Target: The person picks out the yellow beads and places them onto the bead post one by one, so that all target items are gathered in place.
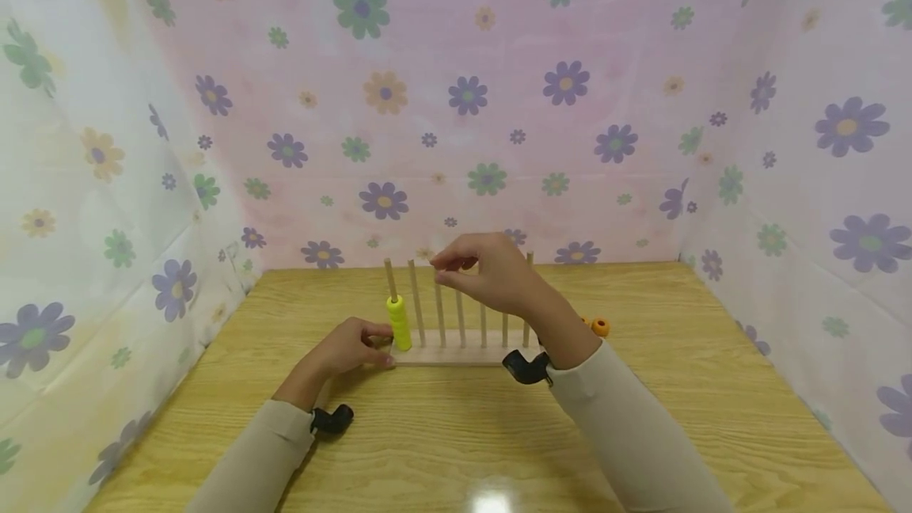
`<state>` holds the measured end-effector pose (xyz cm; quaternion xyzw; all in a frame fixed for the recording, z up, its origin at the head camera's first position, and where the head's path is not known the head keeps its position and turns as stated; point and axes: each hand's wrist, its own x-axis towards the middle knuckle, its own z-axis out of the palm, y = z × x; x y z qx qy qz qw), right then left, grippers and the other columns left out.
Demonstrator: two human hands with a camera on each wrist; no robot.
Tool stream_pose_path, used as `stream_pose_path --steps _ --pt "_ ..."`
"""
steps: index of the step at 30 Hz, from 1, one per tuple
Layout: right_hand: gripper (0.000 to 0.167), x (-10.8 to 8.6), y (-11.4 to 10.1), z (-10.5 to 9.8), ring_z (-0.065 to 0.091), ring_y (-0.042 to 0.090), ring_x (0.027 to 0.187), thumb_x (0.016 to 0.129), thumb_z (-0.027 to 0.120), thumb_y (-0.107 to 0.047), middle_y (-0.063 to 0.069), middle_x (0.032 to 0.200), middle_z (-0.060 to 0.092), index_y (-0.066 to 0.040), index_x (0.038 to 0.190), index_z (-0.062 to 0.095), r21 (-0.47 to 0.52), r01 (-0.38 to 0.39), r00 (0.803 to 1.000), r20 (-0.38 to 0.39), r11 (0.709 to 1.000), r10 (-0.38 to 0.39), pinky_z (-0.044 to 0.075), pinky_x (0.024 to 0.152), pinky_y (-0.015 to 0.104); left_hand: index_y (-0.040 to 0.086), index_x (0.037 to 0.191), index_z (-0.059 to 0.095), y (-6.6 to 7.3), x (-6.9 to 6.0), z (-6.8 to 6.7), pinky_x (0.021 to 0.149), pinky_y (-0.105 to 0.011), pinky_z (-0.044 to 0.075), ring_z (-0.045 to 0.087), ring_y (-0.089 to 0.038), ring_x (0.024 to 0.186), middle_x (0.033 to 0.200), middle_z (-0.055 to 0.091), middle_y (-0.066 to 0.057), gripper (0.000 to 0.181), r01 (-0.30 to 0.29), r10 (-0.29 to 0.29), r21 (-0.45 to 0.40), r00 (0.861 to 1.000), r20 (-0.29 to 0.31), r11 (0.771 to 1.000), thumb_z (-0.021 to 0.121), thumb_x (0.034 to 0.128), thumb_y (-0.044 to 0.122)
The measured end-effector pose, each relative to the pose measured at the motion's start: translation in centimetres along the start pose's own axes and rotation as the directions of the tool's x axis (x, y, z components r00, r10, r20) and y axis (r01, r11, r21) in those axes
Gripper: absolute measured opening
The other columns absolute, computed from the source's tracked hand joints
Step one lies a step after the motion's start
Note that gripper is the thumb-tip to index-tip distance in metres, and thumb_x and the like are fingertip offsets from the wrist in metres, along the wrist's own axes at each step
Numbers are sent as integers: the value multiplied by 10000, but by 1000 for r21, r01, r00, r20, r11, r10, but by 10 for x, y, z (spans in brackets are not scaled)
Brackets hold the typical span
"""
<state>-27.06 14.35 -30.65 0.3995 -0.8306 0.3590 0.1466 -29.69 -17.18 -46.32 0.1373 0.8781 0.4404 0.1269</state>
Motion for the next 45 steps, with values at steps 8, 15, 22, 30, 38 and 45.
stream_pose_path --steps 8,15,22,30,38,45 --pt "177 -20 6 -1 662 16 880 944 790 -244 -121 1017 760 -227 1119 806 -63 27 1000 12 998 -26 583 753 294 164 1323 731 2 0 0 1089 -522 492 579 -341 1346 1395 673 -25 528 -2 2 7 1000 -11 1000 897 828 237" --pt "180 -42 13 -5 664 28 895 933 801 -234 -127 1030 755 -242 1113 797 -69 17 1000 4 997 -17 593 746 383 153 1340 718 5 0 -1 1082 -509 500 581 -334 1346 1428 651 -43 543 10 -10 -8 1000 -1 1000 894 832 232" --pt "187 -66 29 -8 673 30 889 931 802 -232 -89 1048 770 -243 1118 794 -79 -9 1000 16 997 10 590 739 339 158 1350 711 5 1 0 1092 -519 490 567 -337 1363 1430 649 -42 553 5 -5 -11 1000 9 1000 892 836 245" --pt "192 -88 45 -9 677 13 877 926 806 -238 -162 1039 751 -284 1112 787 -47 -84 996 22 995 85 599 755 317 156 1341 718 3 0 0 1084 -518 496 582 -339 1342 1415 660 -35 547 1 -1 1 1000 3 1000 895 831 245" --pt "178 -104 59 -13 677 19 891 944 787 -285 -133 1065 750 -326 1116 772 -52 -161 986 37 986 163 591 766 287 146 1340 718 0 0 1 1074 -512 506 595 -339 1326 1412 661 -40 550 -6 6 7 1000 6 1000 896 830 246" --pt "171 -119 70 -17 695 54 867 942 785 -279 -77 1022 759 -312 1109 774 -1 -215 974 68 977 215 596 743 276 149 1340 718 1 -1 0 1077 -514 504 590 -343 1329 1411 662 -32 546 2 -2 -1 1000 5 1000 895 831 236"
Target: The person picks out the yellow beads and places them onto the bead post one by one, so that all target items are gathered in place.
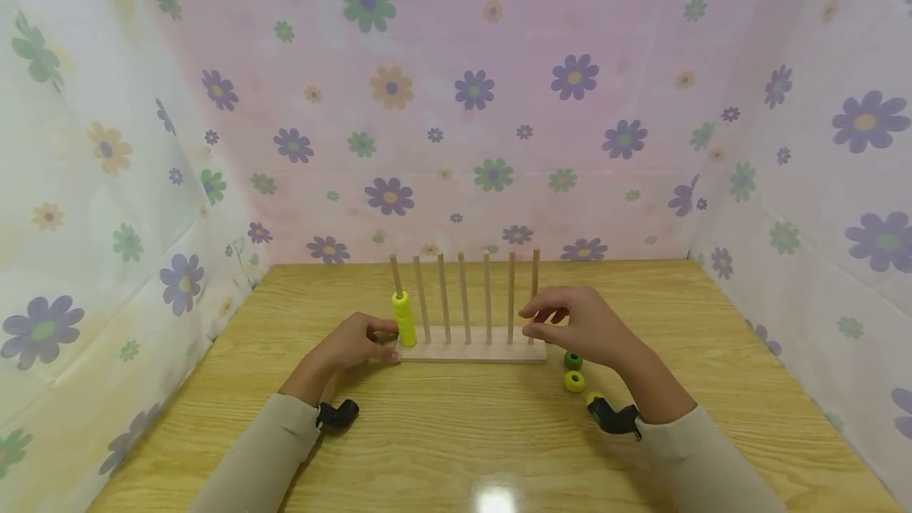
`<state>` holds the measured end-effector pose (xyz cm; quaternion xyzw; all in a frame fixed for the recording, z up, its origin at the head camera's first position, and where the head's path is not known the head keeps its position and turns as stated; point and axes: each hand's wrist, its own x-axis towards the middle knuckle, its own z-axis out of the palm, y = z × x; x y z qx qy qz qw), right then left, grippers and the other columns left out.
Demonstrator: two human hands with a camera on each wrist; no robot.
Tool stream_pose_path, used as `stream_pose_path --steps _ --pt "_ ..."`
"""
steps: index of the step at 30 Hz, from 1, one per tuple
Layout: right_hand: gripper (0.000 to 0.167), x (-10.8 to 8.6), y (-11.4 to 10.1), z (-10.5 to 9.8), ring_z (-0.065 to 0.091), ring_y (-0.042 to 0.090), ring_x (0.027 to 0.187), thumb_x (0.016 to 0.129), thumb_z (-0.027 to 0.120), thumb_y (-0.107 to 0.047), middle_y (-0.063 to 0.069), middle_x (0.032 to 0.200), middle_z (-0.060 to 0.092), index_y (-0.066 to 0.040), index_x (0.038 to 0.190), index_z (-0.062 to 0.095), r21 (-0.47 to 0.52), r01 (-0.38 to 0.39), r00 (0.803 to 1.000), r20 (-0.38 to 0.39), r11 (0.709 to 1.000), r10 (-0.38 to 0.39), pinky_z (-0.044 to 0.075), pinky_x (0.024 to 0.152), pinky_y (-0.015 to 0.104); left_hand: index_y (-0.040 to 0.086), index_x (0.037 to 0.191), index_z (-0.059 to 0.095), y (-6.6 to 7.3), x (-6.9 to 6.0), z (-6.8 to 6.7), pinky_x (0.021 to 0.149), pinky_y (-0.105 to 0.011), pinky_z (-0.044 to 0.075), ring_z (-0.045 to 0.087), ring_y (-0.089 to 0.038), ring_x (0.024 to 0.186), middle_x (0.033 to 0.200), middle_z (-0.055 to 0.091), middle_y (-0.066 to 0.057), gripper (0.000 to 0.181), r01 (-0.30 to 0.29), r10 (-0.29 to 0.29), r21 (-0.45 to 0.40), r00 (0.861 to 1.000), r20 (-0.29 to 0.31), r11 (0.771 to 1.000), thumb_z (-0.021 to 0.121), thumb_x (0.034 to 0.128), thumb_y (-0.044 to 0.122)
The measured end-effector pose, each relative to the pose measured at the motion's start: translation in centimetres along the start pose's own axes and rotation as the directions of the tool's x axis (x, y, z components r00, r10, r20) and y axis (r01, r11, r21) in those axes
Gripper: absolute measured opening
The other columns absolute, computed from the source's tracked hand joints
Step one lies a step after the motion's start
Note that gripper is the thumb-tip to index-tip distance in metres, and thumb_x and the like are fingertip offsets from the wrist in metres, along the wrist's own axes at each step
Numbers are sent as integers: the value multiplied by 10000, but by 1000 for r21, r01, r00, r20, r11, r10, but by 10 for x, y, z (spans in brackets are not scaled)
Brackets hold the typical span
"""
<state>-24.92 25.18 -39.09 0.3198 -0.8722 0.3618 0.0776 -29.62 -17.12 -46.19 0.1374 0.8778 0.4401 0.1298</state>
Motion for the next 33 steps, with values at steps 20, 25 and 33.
stream_pose_path --steps 20,25,33 --pt "257 -40 69 -17 728 280 1003 959 708 3 258 1163 707 16 1215 730 436 -78 974 225 897 -25 627 802 383 211 1314 723 2 -1 -1 1107 -555 465 572 -346 1347 1427 642 -35 533 -4 5 53 1000 -16 999 908 816 250" --pt "261 -43 77 -20 726 300 956 957 704 13 320 1139 692 115 1197 696 470 -125 940 338 874 -47 621 803 389 217 1306 725 2 -2 0 1095 -557 474 582 -350 1334 1423 644 -31 529 4 -3 55 1000 -24 998 911 812 250" --pt "284 -49 83 -18 732 250 983 936 756 -60 263 1181 714 28 1205 737 372 -241 896 441 897 57 614 836 335 225 1299 728 3 -3 1 1074 -544 495 598 -348 1307 1422 644 -27 523 14 -13 51 999 -32 999 913 810 253"
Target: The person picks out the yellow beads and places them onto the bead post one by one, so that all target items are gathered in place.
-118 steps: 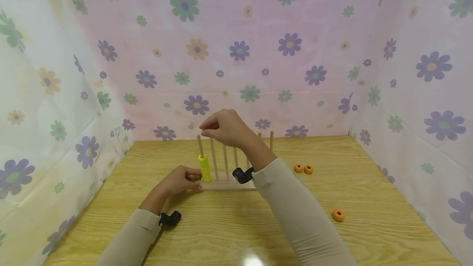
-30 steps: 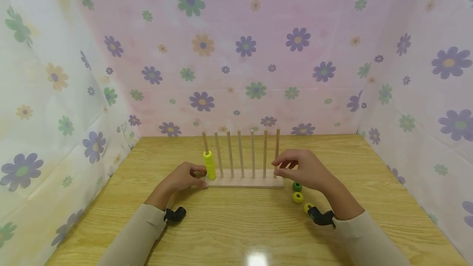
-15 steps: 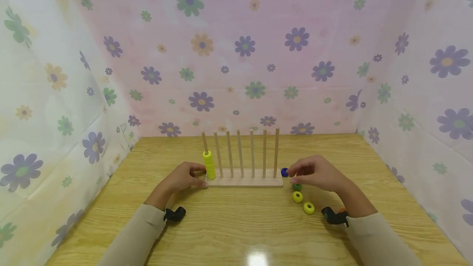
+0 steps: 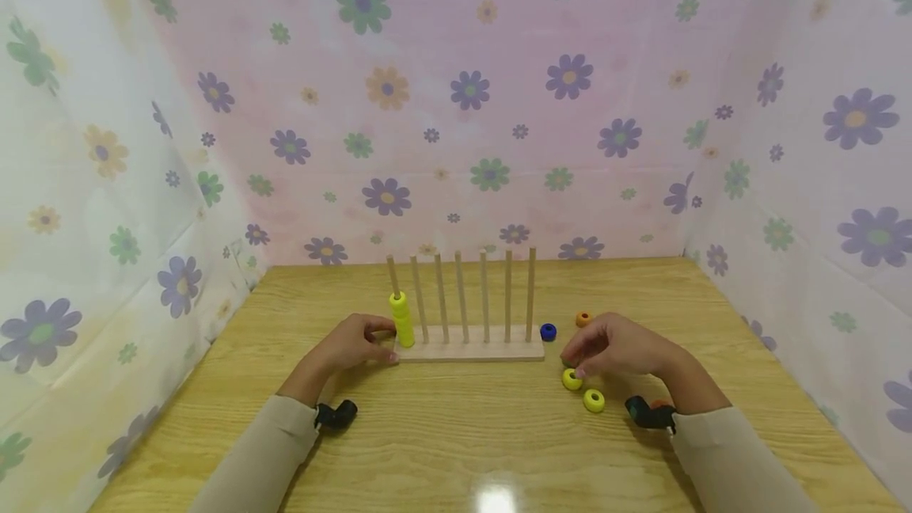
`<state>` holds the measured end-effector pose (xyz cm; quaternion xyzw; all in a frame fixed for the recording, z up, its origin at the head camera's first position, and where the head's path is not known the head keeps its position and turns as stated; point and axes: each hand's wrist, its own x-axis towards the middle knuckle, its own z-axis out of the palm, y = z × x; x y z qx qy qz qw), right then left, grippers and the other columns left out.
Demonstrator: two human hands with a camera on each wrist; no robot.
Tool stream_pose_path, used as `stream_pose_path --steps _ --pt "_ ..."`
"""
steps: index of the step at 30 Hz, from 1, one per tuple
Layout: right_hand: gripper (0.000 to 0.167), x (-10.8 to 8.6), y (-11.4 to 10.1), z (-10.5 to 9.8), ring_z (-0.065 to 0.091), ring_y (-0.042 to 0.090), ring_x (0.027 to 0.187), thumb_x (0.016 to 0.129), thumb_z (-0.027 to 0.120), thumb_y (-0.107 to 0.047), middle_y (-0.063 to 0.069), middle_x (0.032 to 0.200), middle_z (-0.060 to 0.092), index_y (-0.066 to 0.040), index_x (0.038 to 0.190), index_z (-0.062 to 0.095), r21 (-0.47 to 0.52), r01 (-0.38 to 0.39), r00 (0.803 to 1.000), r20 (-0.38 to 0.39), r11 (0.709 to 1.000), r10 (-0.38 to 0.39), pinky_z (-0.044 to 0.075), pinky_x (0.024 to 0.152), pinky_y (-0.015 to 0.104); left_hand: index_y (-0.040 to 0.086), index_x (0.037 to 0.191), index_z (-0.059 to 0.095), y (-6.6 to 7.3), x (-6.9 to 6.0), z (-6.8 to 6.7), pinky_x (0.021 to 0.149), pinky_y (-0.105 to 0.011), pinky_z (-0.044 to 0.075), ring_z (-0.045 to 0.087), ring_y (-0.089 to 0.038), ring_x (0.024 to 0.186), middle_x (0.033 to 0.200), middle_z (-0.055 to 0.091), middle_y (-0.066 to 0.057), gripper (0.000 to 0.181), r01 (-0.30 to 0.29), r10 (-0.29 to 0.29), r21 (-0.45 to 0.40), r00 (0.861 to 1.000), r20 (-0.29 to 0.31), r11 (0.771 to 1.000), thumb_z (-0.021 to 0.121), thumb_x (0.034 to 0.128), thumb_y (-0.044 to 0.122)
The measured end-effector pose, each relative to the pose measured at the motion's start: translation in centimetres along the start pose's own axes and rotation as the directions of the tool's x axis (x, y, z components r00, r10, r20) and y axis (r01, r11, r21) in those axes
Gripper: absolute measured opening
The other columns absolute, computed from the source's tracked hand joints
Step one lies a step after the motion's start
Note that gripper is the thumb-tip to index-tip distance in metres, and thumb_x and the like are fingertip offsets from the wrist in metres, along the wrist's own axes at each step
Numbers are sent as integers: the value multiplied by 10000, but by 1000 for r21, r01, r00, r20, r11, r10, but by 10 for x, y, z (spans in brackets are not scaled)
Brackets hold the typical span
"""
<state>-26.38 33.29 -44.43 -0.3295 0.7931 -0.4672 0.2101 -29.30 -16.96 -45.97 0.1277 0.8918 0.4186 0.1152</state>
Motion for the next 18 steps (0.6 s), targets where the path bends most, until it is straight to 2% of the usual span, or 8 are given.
stream_pose_path --steps 5,10,18 --pt "305 -1 1 1 723 233 943 924 777 -88 217 1107 731 -9 1217 745 -3 -68 998 12 998 68 615 812 340 226 1298 730 -1 0 0 1081 -549 488 592 -358 1313 1431 638 -30 518 -7 7 -2 1000 6 1000 910 814 256" --pt "319 -2 3 0 723 220 909 915 785 -89 192 1056 740 -10 1222 746 -17 -59 998 21 998 59 618 789 344 235 1287 736 -2 0 0 1071 -542 497 601 -355 1294 1433 636 -29 514 0 0 0 1000 4 1000 916 806 262" --pt "302 -1 2 -2 741 198 928 909 798 -114 157 1125 752 -9 1190 762 -75 -50 999 5 996 50 623 795 336 243 1275 743 0 1 -1 1066 -538 503 614 -346 1281 1429 639 -25 509 5 -5 5 1000 -7 1000 921 798 265"
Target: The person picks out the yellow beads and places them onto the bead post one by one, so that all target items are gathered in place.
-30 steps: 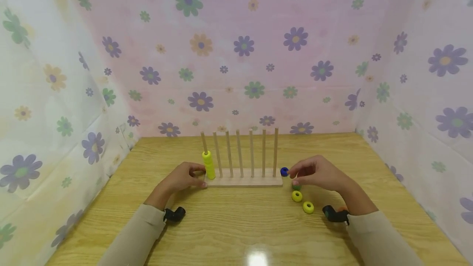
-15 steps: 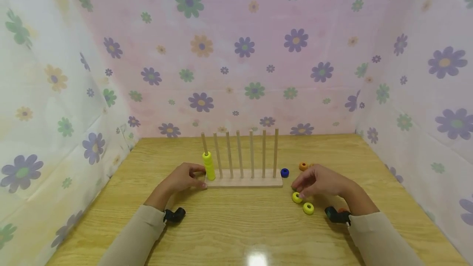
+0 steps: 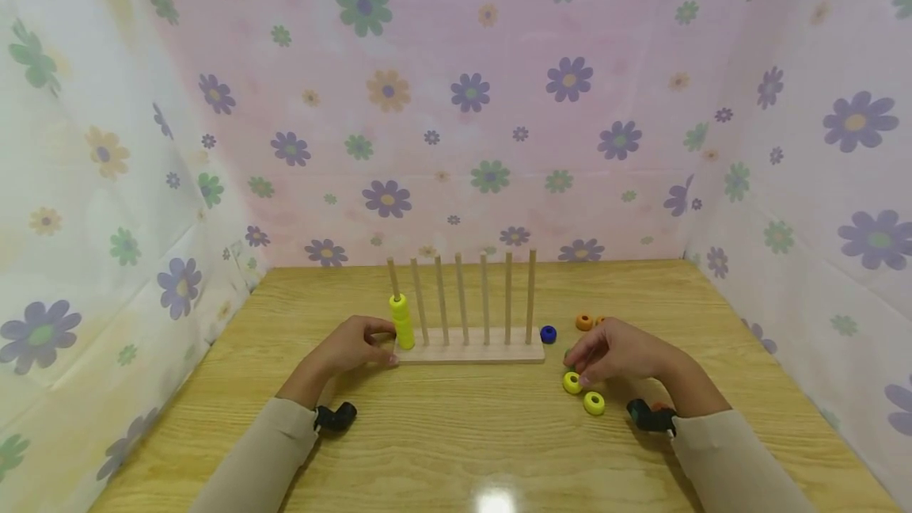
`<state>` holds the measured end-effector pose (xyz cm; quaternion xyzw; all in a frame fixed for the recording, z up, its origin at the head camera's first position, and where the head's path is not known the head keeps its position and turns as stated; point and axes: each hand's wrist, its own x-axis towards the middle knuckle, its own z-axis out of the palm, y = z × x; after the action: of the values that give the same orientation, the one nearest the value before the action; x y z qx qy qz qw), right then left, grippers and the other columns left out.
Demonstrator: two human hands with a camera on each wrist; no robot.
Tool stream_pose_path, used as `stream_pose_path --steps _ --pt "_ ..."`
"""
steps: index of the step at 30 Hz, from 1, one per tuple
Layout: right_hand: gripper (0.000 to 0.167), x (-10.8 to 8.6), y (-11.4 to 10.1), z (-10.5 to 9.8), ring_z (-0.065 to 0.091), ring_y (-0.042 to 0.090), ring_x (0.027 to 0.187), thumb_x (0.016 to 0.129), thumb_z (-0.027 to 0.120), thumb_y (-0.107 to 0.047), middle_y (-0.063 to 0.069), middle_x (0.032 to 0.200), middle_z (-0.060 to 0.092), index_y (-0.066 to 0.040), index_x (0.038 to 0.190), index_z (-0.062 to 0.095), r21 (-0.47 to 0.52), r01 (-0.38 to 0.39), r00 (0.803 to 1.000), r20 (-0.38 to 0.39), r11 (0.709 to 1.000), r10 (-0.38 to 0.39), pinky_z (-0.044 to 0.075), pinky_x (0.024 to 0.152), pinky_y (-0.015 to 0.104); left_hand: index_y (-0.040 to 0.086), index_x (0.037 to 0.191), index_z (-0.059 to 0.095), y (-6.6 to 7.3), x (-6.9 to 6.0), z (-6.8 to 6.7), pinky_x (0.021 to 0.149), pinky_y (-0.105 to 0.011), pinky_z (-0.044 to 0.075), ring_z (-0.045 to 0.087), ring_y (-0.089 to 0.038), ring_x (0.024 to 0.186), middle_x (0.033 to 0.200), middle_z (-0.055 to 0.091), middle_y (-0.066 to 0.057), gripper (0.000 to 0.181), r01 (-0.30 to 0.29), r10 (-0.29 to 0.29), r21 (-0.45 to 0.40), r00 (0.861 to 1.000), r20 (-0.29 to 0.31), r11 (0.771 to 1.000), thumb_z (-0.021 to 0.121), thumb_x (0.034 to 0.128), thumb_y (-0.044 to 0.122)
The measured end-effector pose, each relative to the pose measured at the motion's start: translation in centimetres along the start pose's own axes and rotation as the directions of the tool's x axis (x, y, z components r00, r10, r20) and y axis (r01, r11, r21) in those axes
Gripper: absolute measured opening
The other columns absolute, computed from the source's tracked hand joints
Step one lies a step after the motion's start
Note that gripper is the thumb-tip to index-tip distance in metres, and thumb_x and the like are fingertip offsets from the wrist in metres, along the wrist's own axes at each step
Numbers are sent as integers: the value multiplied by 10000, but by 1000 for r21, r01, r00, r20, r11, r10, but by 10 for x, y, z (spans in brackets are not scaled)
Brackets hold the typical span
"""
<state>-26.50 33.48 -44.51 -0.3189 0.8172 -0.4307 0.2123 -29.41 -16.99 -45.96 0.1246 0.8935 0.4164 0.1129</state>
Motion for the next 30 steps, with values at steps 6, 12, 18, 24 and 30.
stream_pose_path --steps 6,12,18,24,30 --pt "287 0 -2 1 753 187 884 890 820 -135 129 1101 763 -27 1153 778 -52 20 1000 -18 998 -21 627 768 336 242 1284 737 -1 0 0 1073 -546 494 602 -347 1296 1434 635 -25 517 -3 3 -3 1000 4 1000 919 801 276" --pt "270 -2 -8 -2 745 210 887 885 829 -156 149 1105 758 -55 1132 788 -71 -2 999 -48 997 -1 624 766 329 230 1289 735 1 -1 0 1071 -546 496 596 -353 1304 1430 638 -29 519 -8 8 -7 1000 7 1000 916 805 273" --pt "283 -2 -12 0 750 208 905 891 817 -113 166 1092 758 -8 1148 767 -37 -1 1000 -21 999 0 625 777 323 233 1283 738 0 0 0 1063 -542 503 597 -354 1300 1428 638 -29 516 -6 6 -9 1000 8 1000 919 802 278" --pt "278 -1 -12 3 756 205 883 889 817 -109 159 1058 766 0 1139 765 -22 9 1000 -5 1000 -9 627 764 326 219 1297 735 -1 0 0 1059 -540 507 599 -355 1300 1428 640 -38 527 -7 8 -13 1000 12 1000 916 806 276" --pt "230 0 -9 4 759 176 853 886 824 -137 101 1016 785 -62 1102 798 -58 -7 1000 -17 998 6 627 748 321 211 1307 731 -1 -1 0 1057 -536 510 603 -351 1297 1431 638 -44 538 -1 1 -16 1000 11 1000 915 806 276"
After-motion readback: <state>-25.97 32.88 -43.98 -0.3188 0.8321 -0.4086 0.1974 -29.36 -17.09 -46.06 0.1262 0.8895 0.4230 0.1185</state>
